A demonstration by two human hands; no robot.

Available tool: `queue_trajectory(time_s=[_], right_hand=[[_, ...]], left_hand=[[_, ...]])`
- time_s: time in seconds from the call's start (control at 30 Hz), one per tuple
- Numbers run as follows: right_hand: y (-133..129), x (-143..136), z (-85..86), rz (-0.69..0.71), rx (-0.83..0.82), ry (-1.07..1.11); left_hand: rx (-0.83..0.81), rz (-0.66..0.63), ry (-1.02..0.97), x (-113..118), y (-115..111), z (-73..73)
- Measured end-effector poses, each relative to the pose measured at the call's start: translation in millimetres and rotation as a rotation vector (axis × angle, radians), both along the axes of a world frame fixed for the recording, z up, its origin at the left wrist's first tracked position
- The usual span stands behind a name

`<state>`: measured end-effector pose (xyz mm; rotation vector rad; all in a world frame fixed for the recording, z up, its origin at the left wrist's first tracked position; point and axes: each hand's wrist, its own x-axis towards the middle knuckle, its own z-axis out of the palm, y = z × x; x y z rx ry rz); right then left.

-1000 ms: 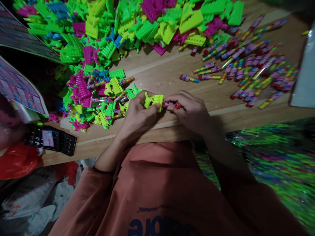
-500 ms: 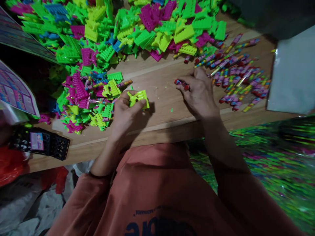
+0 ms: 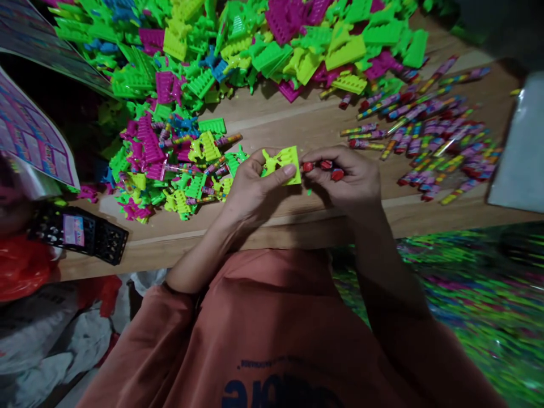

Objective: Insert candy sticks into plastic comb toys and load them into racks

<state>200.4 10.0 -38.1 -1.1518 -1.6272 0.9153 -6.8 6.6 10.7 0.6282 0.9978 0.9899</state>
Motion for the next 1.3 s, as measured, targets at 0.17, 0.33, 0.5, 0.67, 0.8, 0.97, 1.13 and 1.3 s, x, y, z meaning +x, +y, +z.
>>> queue_trajectory(time_s=[0.17,0.33,0.5,0.67,0.8,0.97,1.13,1.3], right_hand=[[-0.1,-0.9,11.6,0.031,0.069,-0.115],[5.1,-0.6,19.4,0.117,0.211,-0.186],[5.2,0.5,20.5,0.169,0.314,-0.305],[-2.7,-11.6,24.8,0.13,0.404,-0.554],[-8.9,-25.2,28.4,0.186,0.326,-0.403],[-22.7,-53.4,31.9,0.223,-0.34,-0.071],[-73.2,-142.5,30.9,0.853,-0.996,0.158],[-131.2,-245.6,32.6,1.207,-0.888,-0.03]], left_hand=[[0.004,-0.026,0.033,-1.6,1.2,3.9],[0.009,-0.066,0.15,-6.2,4.3,4.8],[0.199,-0.054,0.392,-5.9,-2.2,-6.4],[0.402,-0.081,0.594,-13.8,-15.9,-17.2],[0.376,-0.085,0.673,-54.5,-22.9,-10.1],[0.41,0.102,1.069,-147.2,-19.1,14.0],[0.649,0.076,1.295,-209.7,-15.8,43.0],[0.683,0.018,1.325,-215.6,-30.5,55.4]])
